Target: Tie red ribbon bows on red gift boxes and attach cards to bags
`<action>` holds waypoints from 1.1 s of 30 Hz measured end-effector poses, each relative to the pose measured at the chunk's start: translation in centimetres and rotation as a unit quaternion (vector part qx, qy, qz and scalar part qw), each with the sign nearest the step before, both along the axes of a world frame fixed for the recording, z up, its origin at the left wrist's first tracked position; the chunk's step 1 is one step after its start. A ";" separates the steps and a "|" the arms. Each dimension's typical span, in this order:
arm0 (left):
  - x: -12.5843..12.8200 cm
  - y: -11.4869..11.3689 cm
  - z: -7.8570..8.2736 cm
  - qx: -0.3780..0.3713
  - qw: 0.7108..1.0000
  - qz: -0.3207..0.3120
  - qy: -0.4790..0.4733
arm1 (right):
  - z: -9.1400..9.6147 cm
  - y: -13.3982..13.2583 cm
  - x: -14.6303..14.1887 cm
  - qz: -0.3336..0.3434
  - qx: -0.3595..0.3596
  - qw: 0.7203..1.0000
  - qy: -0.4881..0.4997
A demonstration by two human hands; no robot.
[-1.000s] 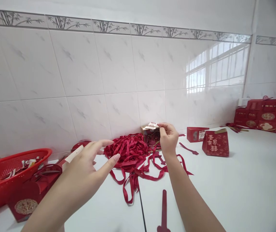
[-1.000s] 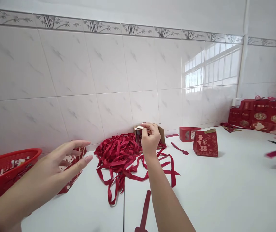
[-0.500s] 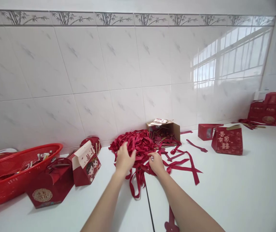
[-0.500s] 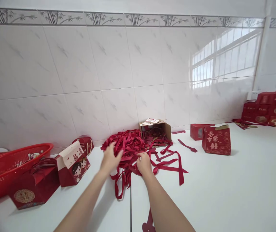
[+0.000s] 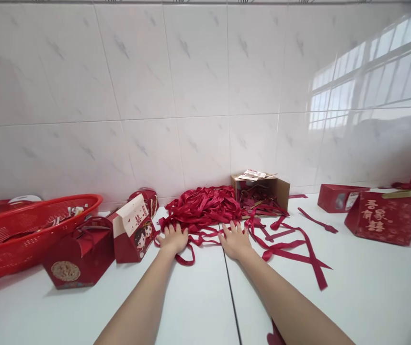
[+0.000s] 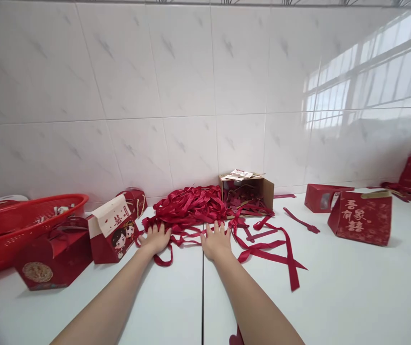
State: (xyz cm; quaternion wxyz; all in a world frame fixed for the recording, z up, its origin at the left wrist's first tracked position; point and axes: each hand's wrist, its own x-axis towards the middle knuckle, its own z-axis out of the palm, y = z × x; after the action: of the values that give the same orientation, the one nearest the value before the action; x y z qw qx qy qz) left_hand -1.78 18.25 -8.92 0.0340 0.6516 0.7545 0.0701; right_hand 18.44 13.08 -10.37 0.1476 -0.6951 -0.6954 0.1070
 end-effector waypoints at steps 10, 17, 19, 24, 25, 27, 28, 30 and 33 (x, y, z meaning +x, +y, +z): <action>-0.3 -0.6 -0.2 0.021 1.000 -0.003 0.005 | 0.5 0.7 0.2 0.016 -0.034 0.999 0.016; -0.9 -3.6 -0.1 0.018 0.999 -0.042 -0.012 | 0.3 -2.6 0.1 0.042 -0.041 0.998 -0.011; -1.0 -5.0 -0.2 0.015 0.998 -0.057 -0.020 | 0.7 -3.9 -0.1 0.058 -0.057 0.996 -0.023; -1.0 -9.4 0.0 0.047 0.993 -0.085 -0.060 | 2.7 -7.8 -1.7 0.055 0.024 0.996 -0.068; -1.0 -10.2 0.1 0.063 0.992 -0.088 -0.072 | 3.1 -8.6 -2.3 0.054 0.086 0.993 -0.066; -1.1 -11.4 0.3 0.094 0.986 -0.093 -0.103 | 3.5 -9.9 -3.6 0.072 0.193 0.978 -0.025; -1.2 -11.8 0.3 0.108 0.982 -0.094 -0.122 | 3.6 -10.5 -4.3 0.090 0.219 0.972 0.010; -1.3 -12.2 0.4 0.134 0.973 -0.095 -0.165 | 3.3 -11.3 -5.4 0.121 0.219 0.966 0.071; -1.8 -11.8 0.6 0.172 0.949 -0.083 -0.249 | 2.3 -11.8 -6.2 0.131 0.159 0.974 0.091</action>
State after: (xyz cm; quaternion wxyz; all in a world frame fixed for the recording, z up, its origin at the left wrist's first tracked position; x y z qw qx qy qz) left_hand -3.58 6.47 -8.34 0.1135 0.6700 0.6416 0.3558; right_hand 12.26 1.24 -8.05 0.3037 -0.5533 -0.7719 0.0763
